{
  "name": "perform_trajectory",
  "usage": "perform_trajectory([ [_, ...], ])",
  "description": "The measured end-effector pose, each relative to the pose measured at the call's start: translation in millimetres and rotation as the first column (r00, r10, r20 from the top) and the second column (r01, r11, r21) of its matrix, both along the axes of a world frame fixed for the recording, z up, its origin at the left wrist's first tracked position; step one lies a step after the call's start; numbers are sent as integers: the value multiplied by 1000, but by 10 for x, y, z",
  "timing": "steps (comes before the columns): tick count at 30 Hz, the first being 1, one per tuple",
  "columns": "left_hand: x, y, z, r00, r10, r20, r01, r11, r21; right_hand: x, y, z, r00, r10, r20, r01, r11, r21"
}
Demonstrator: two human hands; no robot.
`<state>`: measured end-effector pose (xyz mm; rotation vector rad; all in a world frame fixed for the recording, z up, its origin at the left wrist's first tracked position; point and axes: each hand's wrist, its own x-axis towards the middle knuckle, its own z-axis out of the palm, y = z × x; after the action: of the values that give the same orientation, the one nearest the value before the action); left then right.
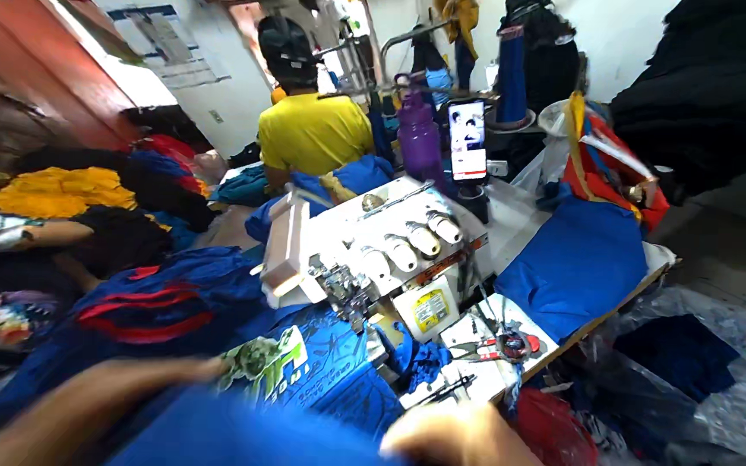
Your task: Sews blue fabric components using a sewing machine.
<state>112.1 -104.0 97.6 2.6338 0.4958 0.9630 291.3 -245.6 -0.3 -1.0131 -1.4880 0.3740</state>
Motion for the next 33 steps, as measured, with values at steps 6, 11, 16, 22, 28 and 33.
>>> perform_trajectory([
  [6,51,681,-1127,929,344,-141,-315,930,190,33,333,-731,985,-113,-129,-3,743,-670],
  [11,164,707,-1085,952,277,-130,-256,954,159,67,332,-759,981,-141,-136,22,769,-639],
  [16,427,642,-993,944,281,-173,-261,957,126,49,297,-827,972,-165,-169,39,818,-575],
  [22,579,674,-958,944,261,-204,-253,965,61,4,302,-895,972,-190,-136,113,891,-439],
  [28,403,655,-892,1000,-6,30,14,963,-268,-49,269,-888,977,-196,-84,160,934,-320],
  [33,169,492,-616,993,-46,107,92,872,-481,-184,112,-531,998,-49,-36,39,970,-240],
])
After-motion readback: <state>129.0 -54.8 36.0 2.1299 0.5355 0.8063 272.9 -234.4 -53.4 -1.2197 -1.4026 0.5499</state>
